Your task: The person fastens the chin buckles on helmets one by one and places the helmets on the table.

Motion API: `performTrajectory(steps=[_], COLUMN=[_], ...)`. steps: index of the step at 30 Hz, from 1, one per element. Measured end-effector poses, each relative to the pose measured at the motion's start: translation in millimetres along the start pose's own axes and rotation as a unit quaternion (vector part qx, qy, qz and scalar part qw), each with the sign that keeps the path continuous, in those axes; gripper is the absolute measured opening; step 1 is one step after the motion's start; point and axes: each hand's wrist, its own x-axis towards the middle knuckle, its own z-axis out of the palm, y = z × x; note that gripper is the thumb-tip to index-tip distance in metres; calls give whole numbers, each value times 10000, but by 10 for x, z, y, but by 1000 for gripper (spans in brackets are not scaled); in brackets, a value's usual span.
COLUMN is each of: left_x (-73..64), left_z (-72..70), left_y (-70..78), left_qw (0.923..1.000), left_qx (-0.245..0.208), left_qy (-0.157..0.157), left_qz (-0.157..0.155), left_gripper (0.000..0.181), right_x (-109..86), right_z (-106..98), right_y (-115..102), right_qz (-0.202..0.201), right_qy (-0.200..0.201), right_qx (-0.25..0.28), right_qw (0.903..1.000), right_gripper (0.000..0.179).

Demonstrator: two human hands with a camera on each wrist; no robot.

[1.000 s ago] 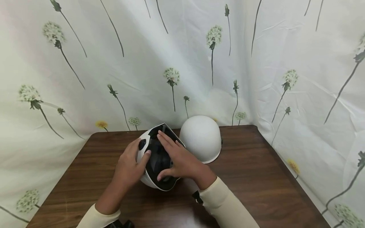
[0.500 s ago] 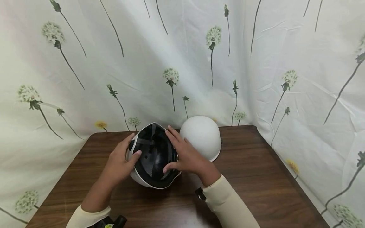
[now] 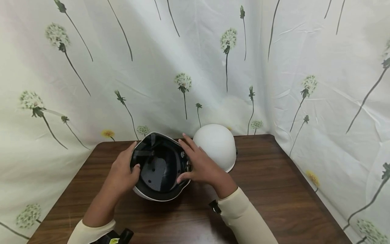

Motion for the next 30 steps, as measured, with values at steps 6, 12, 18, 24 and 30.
performTrajectory(steps=[6,12,18,24,30], left_x=[32,71,89,124,162], left_z=[-1,11,35,62,86], left_y=[-69,-142,-200,-284,-346], left_qw=[9989,9973,9938,9891,9881], left_qx=[234,434,723,1047,1119], left_qy=[-118,-75,-91,-187,-199], left_qz=[-401,-594,-836,-1014,-1038], left_gripper=[86,91,95,97,88], right_x=[-17,-29,-59,-116,-179], right_z=[-22,-47,-78,-62,-129], right_y=[14,42,79,171,242], right_qz=[76,139,289,238,365], right_qy=[-47,-76,-157,-387,-246], right_qx=[64,13,-7,-242,-403], right_qw=[9999,9999,9995,9987,9982], right_gripper=[133,134,134,130,128])
